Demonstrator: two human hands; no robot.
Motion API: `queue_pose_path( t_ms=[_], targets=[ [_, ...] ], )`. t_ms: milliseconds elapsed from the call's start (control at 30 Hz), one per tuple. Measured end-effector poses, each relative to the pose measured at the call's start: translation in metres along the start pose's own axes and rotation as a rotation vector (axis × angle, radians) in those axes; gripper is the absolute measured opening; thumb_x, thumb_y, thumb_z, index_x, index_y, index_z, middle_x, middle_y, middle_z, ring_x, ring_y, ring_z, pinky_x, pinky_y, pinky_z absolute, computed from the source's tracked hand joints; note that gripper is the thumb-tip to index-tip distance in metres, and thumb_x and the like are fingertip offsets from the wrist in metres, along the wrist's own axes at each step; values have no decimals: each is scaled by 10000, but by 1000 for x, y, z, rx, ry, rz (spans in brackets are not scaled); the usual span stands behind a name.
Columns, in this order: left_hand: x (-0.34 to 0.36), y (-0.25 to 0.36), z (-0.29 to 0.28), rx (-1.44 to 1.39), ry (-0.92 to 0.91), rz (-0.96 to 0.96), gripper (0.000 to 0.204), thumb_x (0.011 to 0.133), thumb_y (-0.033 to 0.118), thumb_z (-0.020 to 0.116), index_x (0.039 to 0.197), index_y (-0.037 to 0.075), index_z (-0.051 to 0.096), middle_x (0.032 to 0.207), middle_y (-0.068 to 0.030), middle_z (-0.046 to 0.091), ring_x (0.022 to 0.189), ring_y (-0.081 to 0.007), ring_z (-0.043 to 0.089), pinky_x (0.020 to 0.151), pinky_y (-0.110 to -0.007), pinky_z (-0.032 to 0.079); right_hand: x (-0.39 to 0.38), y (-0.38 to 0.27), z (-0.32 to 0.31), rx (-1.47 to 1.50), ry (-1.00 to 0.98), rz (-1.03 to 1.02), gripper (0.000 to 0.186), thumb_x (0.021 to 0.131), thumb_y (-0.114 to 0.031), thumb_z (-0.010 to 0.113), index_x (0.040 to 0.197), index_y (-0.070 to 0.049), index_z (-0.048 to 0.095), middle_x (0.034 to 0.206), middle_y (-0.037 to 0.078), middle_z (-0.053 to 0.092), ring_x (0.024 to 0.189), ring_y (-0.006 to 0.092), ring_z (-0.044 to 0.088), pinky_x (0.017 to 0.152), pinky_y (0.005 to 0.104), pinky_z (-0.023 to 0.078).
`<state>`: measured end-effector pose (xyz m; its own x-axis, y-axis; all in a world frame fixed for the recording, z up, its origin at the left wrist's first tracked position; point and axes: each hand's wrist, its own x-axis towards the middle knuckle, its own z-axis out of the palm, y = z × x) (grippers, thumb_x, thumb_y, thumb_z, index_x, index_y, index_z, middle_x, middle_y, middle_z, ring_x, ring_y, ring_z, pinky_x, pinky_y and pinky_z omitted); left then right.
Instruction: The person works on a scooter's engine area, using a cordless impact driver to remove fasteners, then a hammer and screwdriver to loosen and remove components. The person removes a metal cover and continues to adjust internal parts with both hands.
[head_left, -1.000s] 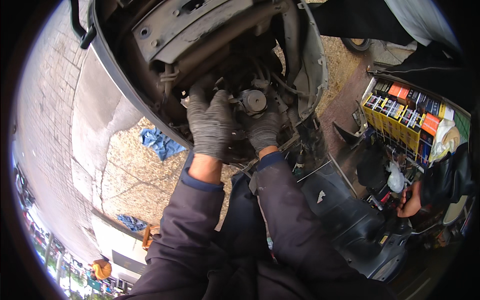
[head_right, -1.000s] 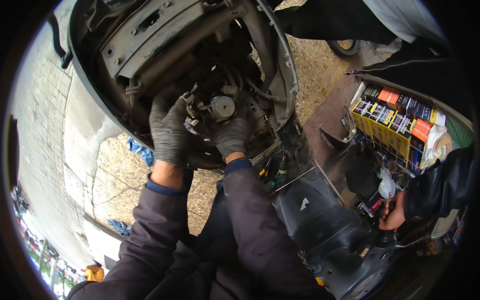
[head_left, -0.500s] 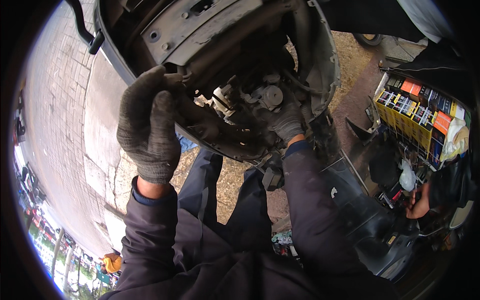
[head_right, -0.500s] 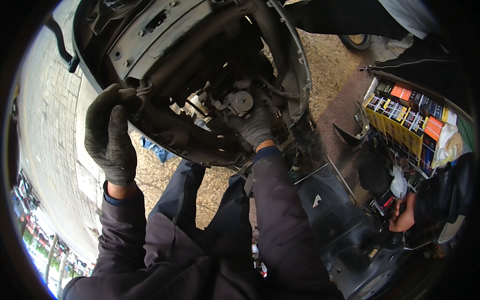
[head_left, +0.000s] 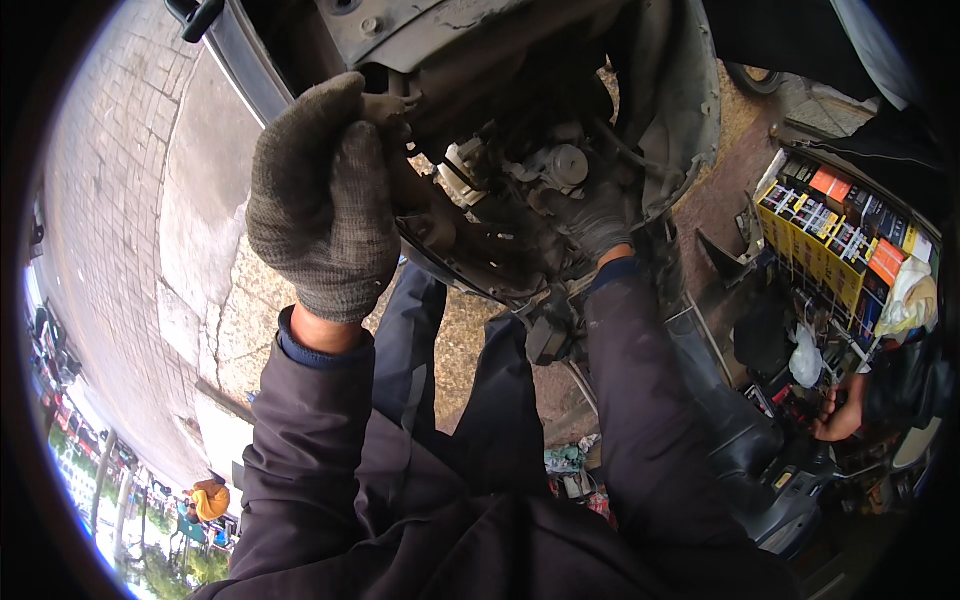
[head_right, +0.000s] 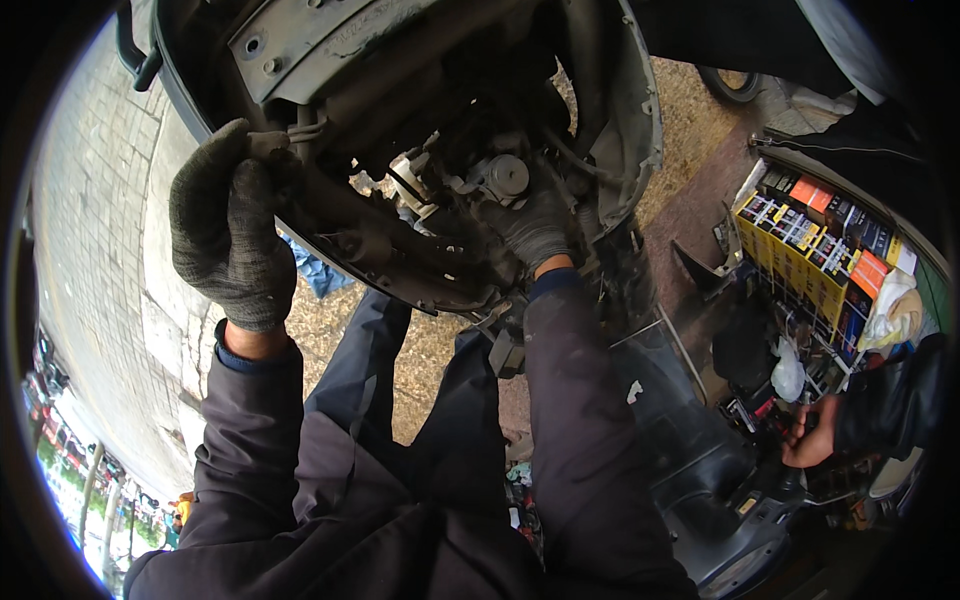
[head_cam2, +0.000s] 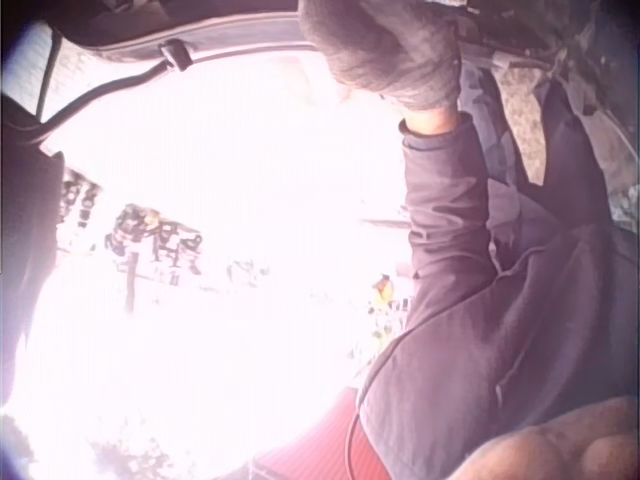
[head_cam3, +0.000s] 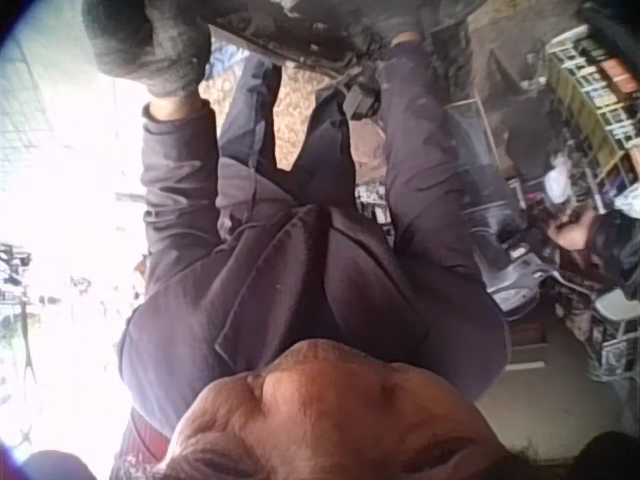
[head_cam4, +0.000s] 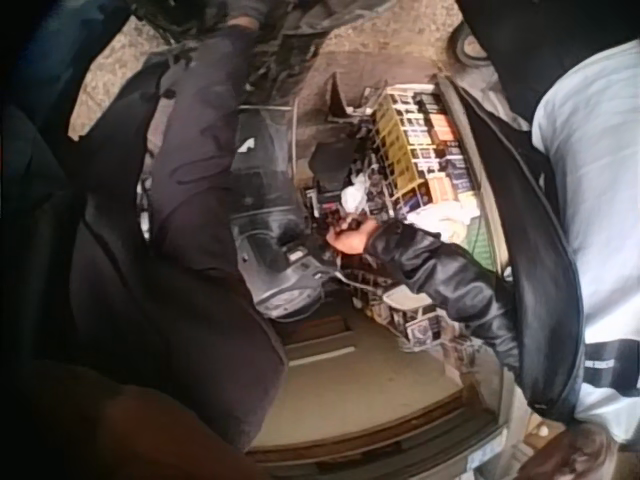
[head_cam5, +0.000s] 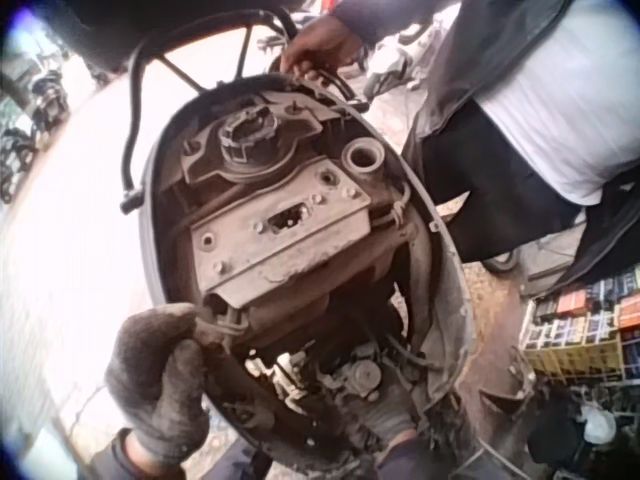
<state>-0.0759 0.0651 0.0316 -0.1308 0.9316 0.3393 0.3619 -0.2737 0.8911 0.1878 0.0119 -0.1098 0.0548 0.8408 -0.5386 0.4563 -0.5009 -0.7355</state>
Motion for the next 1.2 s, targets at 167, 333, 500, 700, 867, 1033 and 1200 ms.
queue_pose_path(
  t_ms=[167, 333, 500, 700, 867, 1033, 1200],
  targets=[
    [-2, -3, 3, -3, 34, 37, 260, 960, 15, 556, 1210, -52, 584, 1035, -160, 699, 926, -204, 683, 830, -314, 556, 3, 5, 2, -4, 7, -28, 782, 649, -219, 865, 1301, -45, 469, 1238, 118, 604, 1156, 261, 591, 1013, 376, 488],
    [-1, -6, 7, -8, 51, 114, 258, 965, 11, 544, 1210, -61, 576, 1025, -178, 699, 962, -241, 688, 850, -334, 567, 1, 7, 7, -148, 45, 0, 792, 704, -292, 841, 1340, -49, 436, 1279, 118, 583, 1178, 278, 576, 1048, 400, 463],
    [-29, 17, 13, -235, 85, -15, 267, 982, 10, 497, 1231, -72, 548, 1053, -200, 679, 960, -248, 682, 830, -342, 578, 1, 10, 14, 581, -57, 93, 748, 778, -295, 795, 1365, -55, 398, 1317, 121, 555, 1189, 273, 561, 1065, 409, 452],
    [-150, 65, 92, -352, -261, -771, 317, 915, 93, 561, 1195, -56, 546, 1080, -201, 620, 938, -247, 633, 850, -345, 511, 4, 15, 7, -146, -12, -38, 760, 706, -292, 850, 1311, -50, 460, 1246, 134, 607, 1155, 264, 590, 1001, 367, 485],
    [-218, 18, 166, 33, 22, -967, 377, 955, 48, 517, 1328, 13, 477, 1242, -121, 576, 1068, -190, 573, 893, -314, 482, 6, 14, 0, -179, -26, -174, 698, 690, -288, 856, 1258, -36, 539, 1186, 145, 649, 1112, 271, 623, 969, 379, 504],
    [-228, -36, 206, 49, 273, -1116, 346, 981, 158, 510, 1286, -4, 514, 1143, -194, 638, 1046, -259, 616, 893, -333, 474, 8, 8, -3, -213, -91, -112, 696, 685, -288, 858, 1252, -30, 546, 1183, 148, 653, 1102, 273, 631, 964, 385, 510],
    [-217, -57, 212, 280, 164, -1101, 304, 969, 186, 497, 1166, -23, 595, 1042, -203, 668, 936, -325, 633, 817, -357, 484, 7, 7, -3, -254, -93, -106, 697, 683, -321, 845, 1238, -14, 555, 1182, 154, 648, 1093, 280, 630, 960, 384, 504]
  ],
)
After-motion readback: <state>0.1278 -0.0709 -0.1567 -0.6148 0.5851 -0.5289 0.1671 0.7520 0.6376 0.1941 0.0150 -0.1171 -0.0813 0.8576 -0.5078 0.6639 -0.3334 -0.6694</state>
